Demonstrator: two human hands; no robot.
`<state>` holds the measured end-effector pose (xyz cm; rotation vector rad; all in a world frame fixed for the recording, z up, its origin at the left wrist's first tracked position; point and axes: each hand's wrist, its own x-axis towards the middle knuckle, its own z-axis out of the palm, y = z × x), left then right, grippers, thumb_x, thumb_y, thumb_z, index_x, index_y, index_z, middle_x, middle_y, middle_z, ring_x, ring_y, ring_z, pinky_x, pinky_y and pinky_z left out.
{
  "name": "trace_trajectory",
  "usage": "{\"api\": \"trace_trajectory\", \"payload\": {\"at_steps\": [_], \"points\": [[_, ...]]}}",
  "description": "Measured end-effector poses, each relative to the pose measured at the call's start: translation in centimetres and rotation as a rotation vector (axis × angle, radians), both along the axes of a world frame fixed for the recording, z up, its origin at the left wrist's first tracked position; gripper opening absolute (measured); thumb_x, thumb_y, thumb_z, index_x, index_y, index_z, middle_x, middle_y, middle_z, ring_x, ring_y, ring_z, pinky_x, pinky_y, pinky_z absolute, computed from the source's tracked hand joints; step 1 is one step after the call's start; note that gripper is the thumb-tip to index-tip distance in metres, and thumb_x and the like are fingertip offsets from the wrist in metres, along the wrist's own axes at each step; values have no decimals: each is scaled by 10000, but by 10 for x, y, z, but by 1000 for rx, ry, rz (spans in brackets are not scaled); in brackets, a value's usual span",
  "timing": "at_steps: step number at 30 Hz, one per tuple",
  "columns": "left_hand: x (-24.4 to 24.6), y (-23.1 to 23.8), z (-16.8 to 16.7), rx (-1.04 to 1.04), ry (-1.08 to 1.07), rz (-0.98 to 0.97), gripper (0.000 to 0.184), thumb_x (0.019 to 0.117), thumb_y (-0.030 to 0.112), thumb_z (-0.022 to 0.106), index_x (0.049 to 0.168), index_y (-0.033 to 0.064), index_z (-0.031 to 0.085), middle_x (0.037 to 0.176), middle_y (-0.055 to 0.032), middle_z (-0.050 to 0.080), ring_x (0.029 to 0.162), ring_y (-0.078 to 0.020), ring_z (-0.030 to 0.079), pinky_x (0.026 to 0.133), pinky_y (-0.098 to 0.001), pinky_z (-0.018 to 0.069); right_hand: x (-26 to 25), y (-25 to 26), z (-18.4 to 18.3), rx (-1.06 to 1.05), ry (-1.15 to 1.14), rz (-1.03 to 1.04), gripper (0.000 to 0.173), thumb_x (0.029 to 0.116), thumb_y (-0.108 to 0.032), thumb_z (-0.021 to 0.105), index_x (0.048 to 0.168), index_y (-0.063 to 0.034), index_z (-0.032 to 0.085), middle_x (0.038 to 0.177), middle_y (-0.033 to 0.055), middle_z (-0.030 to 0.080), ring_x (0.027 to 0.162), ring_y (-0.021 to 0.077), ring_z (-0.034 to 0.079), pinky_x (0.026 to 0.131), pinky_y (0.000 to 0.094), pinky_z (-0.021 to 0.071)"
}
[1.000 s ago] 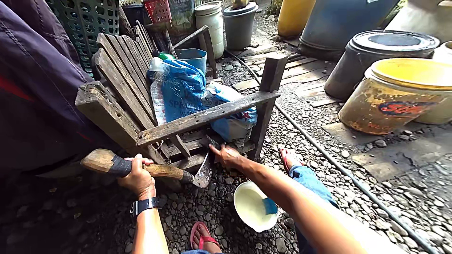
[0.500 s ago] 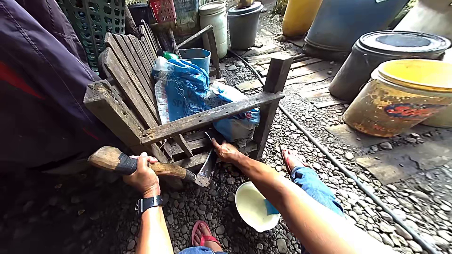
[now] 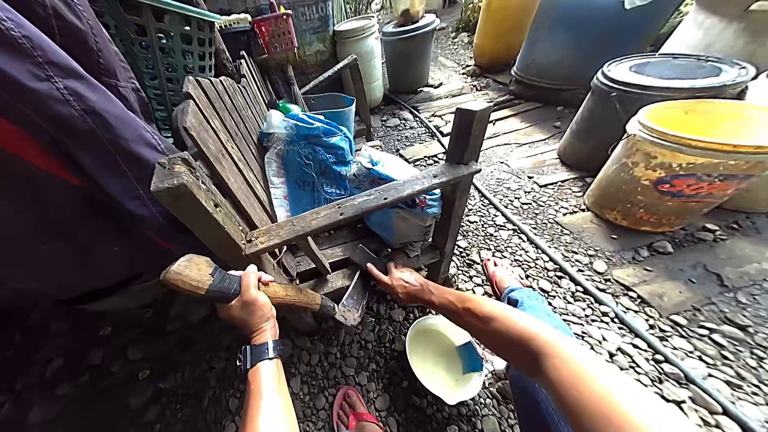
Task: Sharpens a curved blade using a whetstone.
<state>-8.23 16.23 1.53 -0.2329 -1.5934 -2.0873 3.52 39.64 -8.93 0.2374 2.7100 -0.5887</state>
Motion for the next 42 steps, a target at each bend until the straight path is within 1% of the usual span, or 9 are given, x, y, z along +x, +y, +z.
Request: {"api": "trace_trajectory", "payload": {"at_steps": [2, 6, 10, 13, 19, 24, 30, 35, 42], "points": [[-2, 0, 0, 15, -2, -13, 125, 892, -49, 527, 868, 74, 526, 537, 57, 581, 448, -76, 608, 481, -235, 569, -5, 2, 7, 18, -19, 5, 634, 1113, -266, 403, 1674, -204, 115, 1445, 401, 447, 1263, 573, 524, 1012, 659, 450], [2, -1, 0, 24, 10, -11, 140, 887, -51, 522, 854, 84, 529, 539, 54, 592, 451, -82, 615, 482, -242, 573, -48, 3, 19, -66, -36, -168, 611, 1123, -300, 338, 1668, -143, 114, 1383, 344, 557, 1270, 502, 567, 1051, 624, 442], [2, 0, 0, 13, 5, -5, 141, 887, -54, 532, 842, 81, 532, 537, 58, 587, 452, -76, 613, 489, -232, 572, -19, -5, 5, -13, 14, -70, 626, 1112, -271, 373, 1671, -159, 115, 1397, 397, 493, 1233, 554, 556, 997, 644, 473], [0, 2, 5, 1, 8, -9, 127, 873, -43, 535, 836, 78, 534, 532, 55, 584, 447, -75, 608, 482, -232, 565, -8, -9, 7, 31, -11, 10, 639, 1110, -244, 409, 1674, -193, 110, 1443, 400, 439, 1301, 564, 494, 1036, 635, 445], [5, 1, 2, -12, 9, 4, 133, 889, -46, 547, 836, 76, 539, 536, 53, 590, 450, -75, 612, 486, -229, 567, -46, -16, 15, -6, -27, -213, 604, 1126, -286, 321, 1669, -139, 100, 1432, 371, 483, 1293, 513, 539, 1053, 597, 455], [-3, 2, 1, 18, -9, 11, 127, 877, -47, 570, 827, 67, 544, 530, 45, 579, 441, -77, 599, 473, -230, 558, 6, -35, 4, 15, -60, 6, 669, 1095, -193, 426, 1674, -193, 91, 1435, 407, 429, 1299, 571, 490, 1021, 640, 457], [9, 6, 6, -4, 42, -30, 112, 846, -52, 572, 840, 58, 550, 540, 40, 597, 456, -80, 612, 491, -235, 565, -50, -26, 26, 23, -52, -204, 612, 1121, -271, 330, 1667, -127, 95, 1460, 370, 459, 1301, 506, 537, 1059, 590, 456], [4, 6, 6, 11, -8, 13, 133, 864, -59, 586, 837, 60, 533, 532, 55, 571, 442, -65, 598, 473, -222, 558, 6, -49, 10, 21, -63, 41, 661, 1090, -162, 432, 1671, -159, 116, 1396, 415, 453, 1272, 569, 507, 1020, 631, 459], [9, 1, 5, 11, -19, 28, 140, 876, -57, 586, 830, 66, 539, 534, 46, 580, 448, -68, 601, 478, -219, 554, -49, -43, 29, 12, -84, -203, 634, 1113, -223, 363, 1667, -122, 72, 1457, 369, 458, 1335, 501, 509, 1083, 582, 441]]}}
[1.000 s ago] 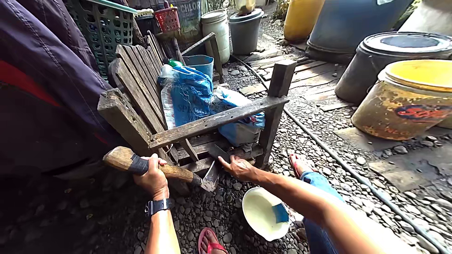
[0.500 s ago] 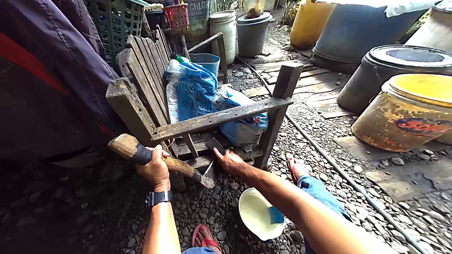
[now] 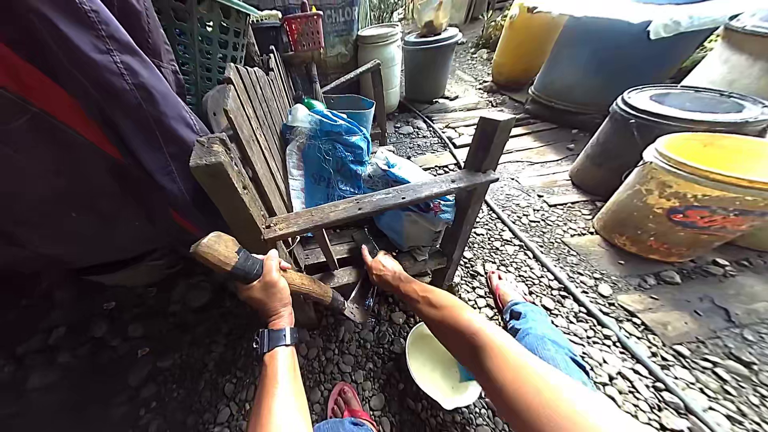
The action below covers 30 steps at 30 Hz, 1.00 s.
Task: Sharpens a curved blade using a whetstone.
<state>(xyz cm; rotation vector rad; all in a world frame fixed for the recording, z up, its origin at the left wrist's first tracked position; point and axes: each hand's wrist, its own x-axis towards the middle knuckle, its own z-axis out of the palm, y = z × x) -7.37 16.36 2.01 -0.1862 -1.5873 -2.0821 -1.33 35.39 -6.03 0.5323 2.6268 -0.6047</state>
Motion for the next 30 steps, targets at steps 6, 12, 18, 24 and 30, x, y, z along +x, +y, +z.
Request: {"api": "trace_trajectory", "payload": {"at_steps": [6, 12, 18, 24, 30], "points": [[-6, 0, -1, -17, -40, 36, 131, 884, -65, 591, 850, 50, 539, 533, 51, 570, 446, -58, 598, 478, -213, 553, 50, -14, -14, -82, 21, 148, 671, 1083, -169, 452, 1672, -191, 132, 1413, 394, 459, 1293, 548, 504, 1044, 631, 448], [8, 1, 5, -43, -7, 10, 139, 866, -66, 585, 847, 65, 542, 548, 65, 580, 463, -46, 605, 492, -202, 556, 8, -7, -3, -61, 16, -44, 652, 1103, -202, 386, 1668, -128, 70, 1459, 368, 454, 1344, 497, 501, 1087, 580, 440], [0, -1, -2, -11, -40, 34, 133, 895, -60, 579, 844, 56, 542, 536, 52, 570, 452, -63, 601, 486, -219, 559, 40, -12, -14, -116, 78, 65, 680, 1068, -165, 481, 1666, -162, 158, 1417, 383, 477, 1317, 523, 504, 1082, 611, 434], [3, -8, -6, 21, -74, 44, 148, 912, -63, 559, 845, 67, 538, 537, 50, 575, 452, -73, 603, 491, -228, 562, 6, -3, -6, -85, 41, -66, 660, 1087, -156, 409, 1669, -141, 98, 1464, 367, 452, 1358, 499, 487, 1101, 587, 427], [-2, -9, -11, 44, -84, 36, 161, 913, -66, 539, 846, 80, 533, 538, 55, 575, 455, -74, 606, 495, -235, 570, 22, 6, -11, -77, 64, 5, 679, 1080, -154, 437, 1670, -145, 101, 1438, 395, 457, 1332, 538, 488, 1086, 618, 427]]}}
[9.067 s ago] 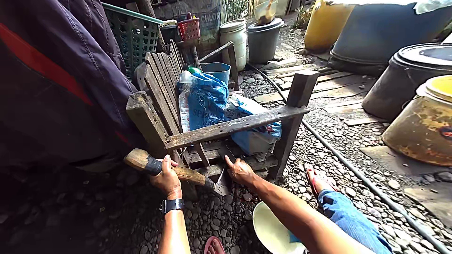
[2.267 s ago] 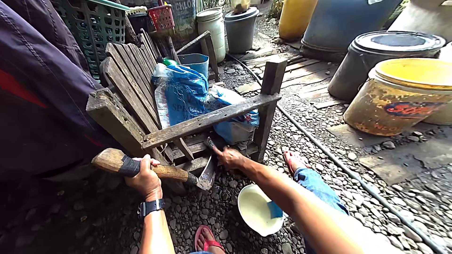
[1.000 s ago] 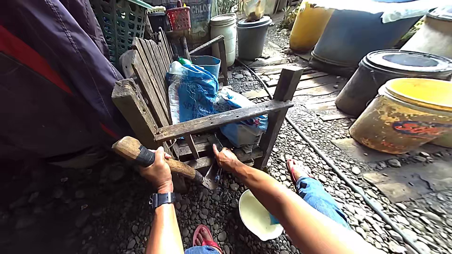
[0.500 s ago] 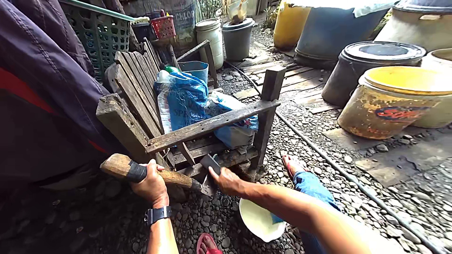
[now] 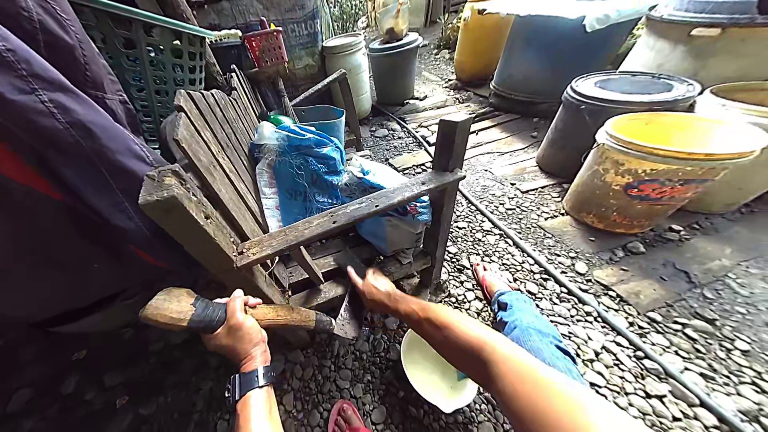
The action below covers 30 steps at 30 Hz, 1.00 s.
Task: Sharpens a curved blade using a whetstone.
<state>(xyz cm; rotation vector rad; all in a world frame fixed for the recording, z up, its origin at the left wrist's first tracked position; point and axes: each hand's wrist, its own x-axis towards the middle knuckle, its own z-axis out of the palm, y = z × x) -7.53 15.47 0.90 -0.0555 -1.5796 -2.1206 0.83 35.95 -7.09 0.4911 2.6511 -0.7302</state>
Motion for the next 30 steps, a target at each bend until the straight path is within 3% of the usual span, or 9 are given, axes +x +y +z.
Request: {"api": "trace_trajectory", "payload": {"at_steps": [4, 7, 9, 14, 20, 26, 30], "points": [[6, 0, 3, -13, 21, -8, 146, 904, -57, 533, 853, 80, 537, 538, 59, 579, 458, -74, 610, 499, -234, 571, -28, 10, 12, 11, -29, -122, 630, 1104, -208, 366, 1662, -98, 94, 1416, 339, 525, 1305, 479, 550, 1064, 579, 460], [3, 1, 3, -10, 28, -11, 149, 903, -64, 544, 845, 74, 540, 538, 65, 576, 453, -65, 605, 490, -223, 565, 9, -1, 0, -2, -6, 5, 690, 1074, -153, 457, 1669, -140, 107, 1433, 405, 453, 1312, 550, 501, 1055, 634, 447], [0, 0, 3, -19, 26, -10, 140, 901, -55, 551, 852, 76, 541, 543, 73, 578, 455, -57, 606, 493, -217, 565, 15, -2, -2, 9, -38, 62, 711, 1072, -149, 468, 1674, -183, 91, 1456, 405, 417, 1338, 553, 466, 1076, 631, 427], [6, -2, 3, -20, 34, 13, 139, 895, -54, 554, 856, 79, 540, 545, 78, 577, 455, -55, 607, 493, -215, 567, -31, 8, 14, -23, -35, -131, 606, 1110, -217, 367, 1661, -115, 137, 1437, 322, 524, 1330, 462, 541, 1088, 582, 443], [2, 0, 3, -35, 74, -10, 125, 875, -39, 563, 843, 81, 547, 551, 82, 583, 465, -52, 613, 503, -215, 569, 17, -9, -9, 4, 5, 28, 657, 1089, -192, 435, 1671, -188, 131, 1437, 399, 441, 1322, 539, 489, 1071, 616, 438], [6, -1, 3, -29, 63, -21, 143, 884, -54, 538, 852, 86, 535, 548, 87, 578, 464, -46, 608, 503, -208, 566, -32, 9, 8, -9, -20, -103, 606, 1118, -298, 351, 1665, -149, 138, 1437, 335, 511, 1287, 478, 566, 1047, 592, 470], [4, 1, 2, -40, 42, -2, 125, 901, -43, 560, 864, 75, 540, 547, 88, 573, 464, -39, 607, 501, -202, 563, 11, -7, -9, 23, -3, 31, 637, 1098, -228, 408, 1671, -179, 133, 1447, 384, 454, 1314, 522, 511, 1064, 603, 453]]}}
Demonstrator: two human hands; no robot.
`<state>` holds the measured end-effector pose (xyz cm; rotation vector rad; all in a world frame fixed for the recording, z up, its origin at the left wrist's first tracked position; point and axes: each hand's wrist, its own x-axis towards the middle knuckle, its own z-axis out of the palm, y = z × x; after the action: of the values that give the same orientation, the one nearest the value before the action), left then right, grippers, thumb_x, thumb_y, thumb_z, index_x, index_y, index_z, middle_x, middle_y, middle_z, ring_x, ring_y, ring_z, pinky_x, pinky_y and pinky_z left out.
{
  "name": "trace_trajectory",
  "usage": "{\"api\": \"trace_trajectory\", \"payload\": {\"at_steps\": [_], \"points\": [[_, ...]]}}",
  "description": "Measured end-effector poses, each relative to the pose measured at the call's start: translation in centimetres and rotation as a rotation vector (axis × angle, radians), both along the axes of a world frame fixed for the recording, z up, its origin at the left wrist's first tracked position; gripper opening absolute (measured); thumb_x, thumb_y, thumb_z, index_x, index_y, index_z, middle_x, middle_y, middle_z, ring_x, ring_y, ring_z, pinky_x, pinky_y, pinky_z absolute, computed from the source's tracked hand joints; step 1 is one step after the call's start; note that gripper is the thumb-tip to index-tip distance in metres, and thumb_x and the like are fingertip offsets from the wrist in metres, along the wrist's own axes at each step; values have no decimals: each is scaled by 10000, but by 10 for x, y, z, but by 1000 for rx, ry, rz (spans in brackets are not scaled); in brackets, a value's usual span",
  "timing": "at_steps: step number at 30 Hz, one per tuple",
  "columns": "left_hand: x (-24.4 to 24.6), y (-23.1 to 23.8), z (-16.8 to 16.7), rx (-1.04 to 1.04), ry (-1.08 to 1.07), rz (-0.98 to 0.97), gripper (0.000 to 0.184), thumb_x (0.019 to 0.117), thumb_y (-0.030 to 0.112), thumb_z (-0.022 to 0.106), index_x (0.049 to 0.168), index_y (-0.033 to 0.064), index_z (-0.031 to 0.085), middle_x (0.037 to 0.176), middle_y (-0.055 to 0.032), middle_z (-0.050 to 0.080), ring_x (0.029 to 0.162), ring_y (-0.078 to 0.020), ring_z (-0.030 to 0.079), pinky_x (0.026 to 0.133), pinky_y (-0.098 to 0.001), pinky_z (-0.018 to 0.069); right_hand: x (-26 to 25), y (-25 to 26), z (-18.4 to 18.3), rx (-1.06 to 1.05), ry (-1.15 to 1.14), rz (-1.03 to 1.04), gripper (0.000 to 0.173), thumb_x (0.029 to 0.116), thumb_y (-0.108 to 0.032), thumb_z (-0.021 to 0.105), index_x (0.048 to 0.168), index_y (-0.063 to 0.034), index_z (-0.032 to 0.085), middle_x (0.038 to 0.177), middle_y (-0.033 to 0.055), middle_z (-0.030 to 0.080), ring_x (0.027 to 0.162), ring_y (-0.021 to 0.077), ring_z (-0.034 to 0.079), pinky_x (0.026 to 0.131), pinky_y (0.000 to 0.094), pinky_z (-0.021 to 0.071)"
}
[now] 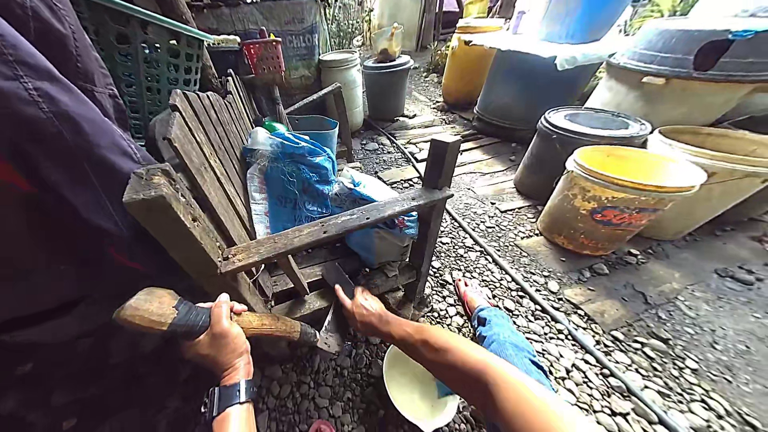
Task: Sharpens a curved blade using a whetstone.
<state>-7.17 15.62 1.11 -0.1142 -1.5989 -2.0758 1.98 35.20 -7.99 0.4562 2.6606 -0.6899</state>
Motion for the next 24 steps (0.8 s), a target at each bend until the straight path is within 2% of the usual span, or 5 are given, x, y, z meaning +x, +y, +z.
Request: {"api": "trace_trajectory", "payload": {"at_steps": [4, 8, 14, 19, 24], "points": [[-2, -3, -2, 3, 4, -23, 122, 903, -36, 559, 876, 80, 530, 557, 82, 583, 471, -55, 613, 509, -222, 575, -7, 7, 5, 14, 4, -3, 658, 1090, -217, 426, 1671, -173, 121, 1428, 384, 479, 1274, 528, 543, 1035, 615, 470], [1, -4, -2, -6, 18, -13, 120, 902, -32, 564, 872, 78, 530, 558, 65, 590, 477, -72, 620, 514, -237, 578, -42, 11, 14, 29, -54, -128, 610, 1121, -281, 309, 1669, -140, 81, 1433, 322, 524, 1299, 463, 564, 1057, 573, 469], [-5, -4, -4, 13, 29, -28, 126, 896, -45, 568, 857, 67, 527, 552, 42, 588, 470, -90, 620, 508, -250, 582, 10, -3, -3, 60, -39, 53, 645, 1101, -228, 397, 1674, -191, 102, 1438, 391, 447, 1282, 535, 526, 1038, 602, 465], [-1, -2, -3, 17, 50, -33, 138, 882, -61, 562, 844, 68, 533, 541, 35, 595, 458, -101, 621, 501, -261, 583, -42, 17, 12, 43, -39, -140, 588, 1121, -277, 286, 1665, -130, 115, 1398, 316, 556, 1290, 456, 572, 1056, 571, 466], [-7, 3, -3, 2, 50, -1, 157, 876, -68, 569, 817, 73, 534, 529, 43, 585, 448, -87, 611, 485, -246, 570, 25, -13, -12, 22, -10, 91, 658, 1085, -187, 432, 1669, -159, 131, 1401, 407, 467, 1258, 557, 533, 1008, 623, 481]]}}
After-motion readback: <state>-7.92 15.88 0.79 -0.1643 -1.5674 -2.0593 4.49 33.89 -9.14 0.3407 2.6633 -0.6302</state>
